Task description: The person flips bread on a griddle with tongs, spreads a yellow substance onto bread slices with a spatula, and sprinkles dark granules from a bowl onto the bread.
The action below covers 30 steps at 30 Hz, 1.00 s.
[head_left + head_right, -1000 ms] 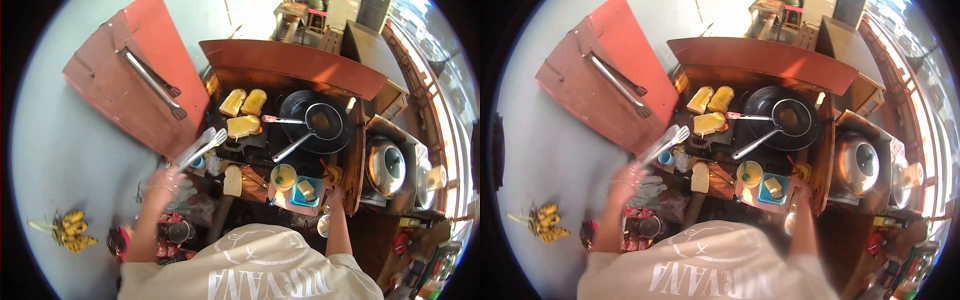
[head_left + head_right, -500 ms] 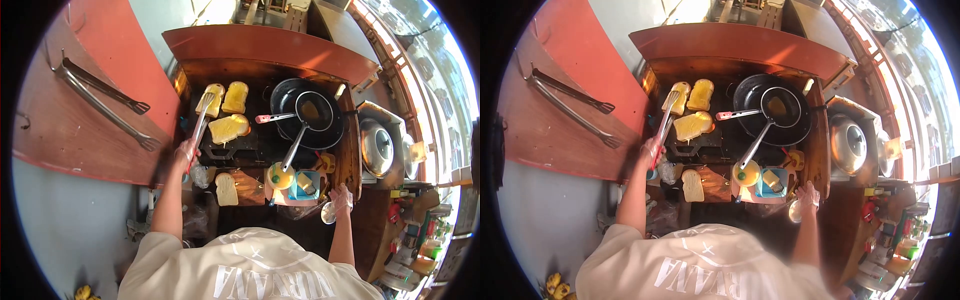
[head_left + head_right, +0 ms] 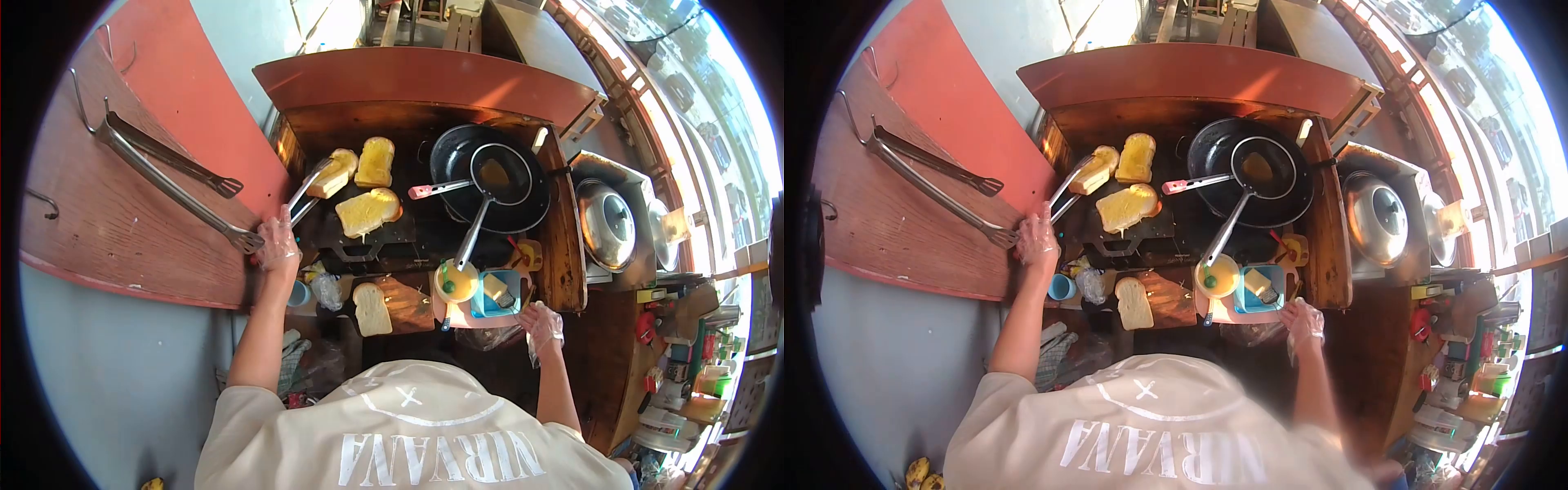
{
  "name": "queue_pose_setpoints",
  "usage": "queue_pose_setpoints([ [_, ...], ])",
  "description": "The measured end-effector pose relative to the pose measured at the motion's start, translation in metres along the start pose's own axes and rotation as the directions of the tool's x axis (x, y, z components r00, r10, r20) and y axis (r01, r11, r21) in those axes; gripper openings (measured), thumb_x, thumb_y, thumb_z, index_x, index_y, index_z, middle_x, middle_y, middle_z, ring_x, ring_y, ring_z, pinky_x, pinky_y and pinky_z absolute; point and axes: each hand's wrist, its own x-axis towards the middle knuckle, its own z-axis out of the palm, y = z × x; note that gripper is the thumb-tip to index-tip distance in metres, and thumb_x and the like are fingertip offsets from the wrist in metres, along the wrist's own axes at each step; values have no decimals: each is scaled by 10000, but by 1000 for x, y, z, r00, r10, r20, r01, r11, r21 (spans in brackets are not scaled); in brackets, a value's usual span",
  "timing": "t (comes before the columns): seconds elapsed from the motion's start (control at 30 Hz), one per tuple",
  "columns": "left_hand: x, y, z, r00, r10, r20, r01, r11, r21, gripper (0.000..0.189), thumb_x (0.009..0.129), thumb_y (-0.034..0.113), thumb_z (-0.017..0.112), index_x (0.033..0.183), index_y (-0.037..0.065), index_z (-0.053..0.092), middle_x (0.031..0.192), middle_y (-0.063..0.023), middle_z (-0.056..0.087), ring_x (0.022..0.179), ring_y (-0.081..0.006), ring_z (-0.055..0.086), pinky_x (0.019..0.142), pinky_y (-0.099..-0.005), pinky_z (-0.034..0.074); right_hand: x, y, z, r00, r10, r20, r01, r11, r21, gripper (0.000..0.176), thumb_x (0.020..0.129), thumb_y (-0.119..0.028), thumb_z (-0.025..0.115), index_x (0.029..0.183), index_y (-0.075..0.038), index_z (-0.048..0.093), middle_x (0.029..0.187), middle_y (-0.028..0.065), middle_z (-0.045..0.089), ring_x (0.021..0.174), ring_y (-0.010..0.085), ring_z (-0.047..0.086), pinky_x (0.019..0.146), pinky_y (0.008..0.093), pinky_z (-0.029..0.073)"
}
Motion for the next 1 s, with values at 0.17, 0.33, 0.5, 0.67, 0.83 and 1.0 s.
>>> queue_pose_setpoints([
  [0.17,-59,-27,-6,991,68,-113,-58,994,91,631,834,88,619,1436,155,438,1157,-125,577,1037,-331,585,871,-450,496,5,12,8,994,12,112,0,994,-111,407,937,-235,608,1163,95,534,1145,236,618,1010,359,651,886,423,556],
  [0.33,-141,-47,-28,979,-131,153,162,963,-217,490,842,129,652,1324,116,564,862,-124,650,773,-262,653,701,-411,537,6,23,12,978,136,156,-92,961,-259,336,928,-234,625,1066,71,586,1006,192,665,853,301,690,754,387,585],
  [0.5,-168,-55,18,644,101,758,760,22,-649,330,889,282,678,1103,34,639,717,-71,621,499,-149,567,435,-296,459,20,46,-13,928,234,290,-207,971,-120,327,918,-229,643,1048,66,589,1001,200,671,834,289,693,712,371,588],
  [0.67,-139,-30,18,588,155,794,809,-88,-582,332,908,344,666,934,15,633,692,-63,610,452,-129,534,364,-274,405,14,51,-10,971,187,147,-121,920,-373,315,896,-200,678,1050,54,574,949,188,684,768,276,696,669,364,589],
  [0.83,-146,-41,2,601,260,755,758,114,-643,346,924,373,642,972,32,614,701,-59,615,452,-117,530,362,-254,412,20,66,-32,983,140,121,-93,938,-333,334,884,-215,695,1072,26,562,901,168,684,718,251,685,634,341,582],
  [1.0,-149,-56,-22,603,166,780,795,-44,-605,358,928,385,630,967,29,612,684,-70,616,437,-128,530,348,-269,406,13,66,-35,973,218,74,-172,904,-392,359,879,-226,696,1103,7,540,888,148,679,708,232,674,626,323,575],
])
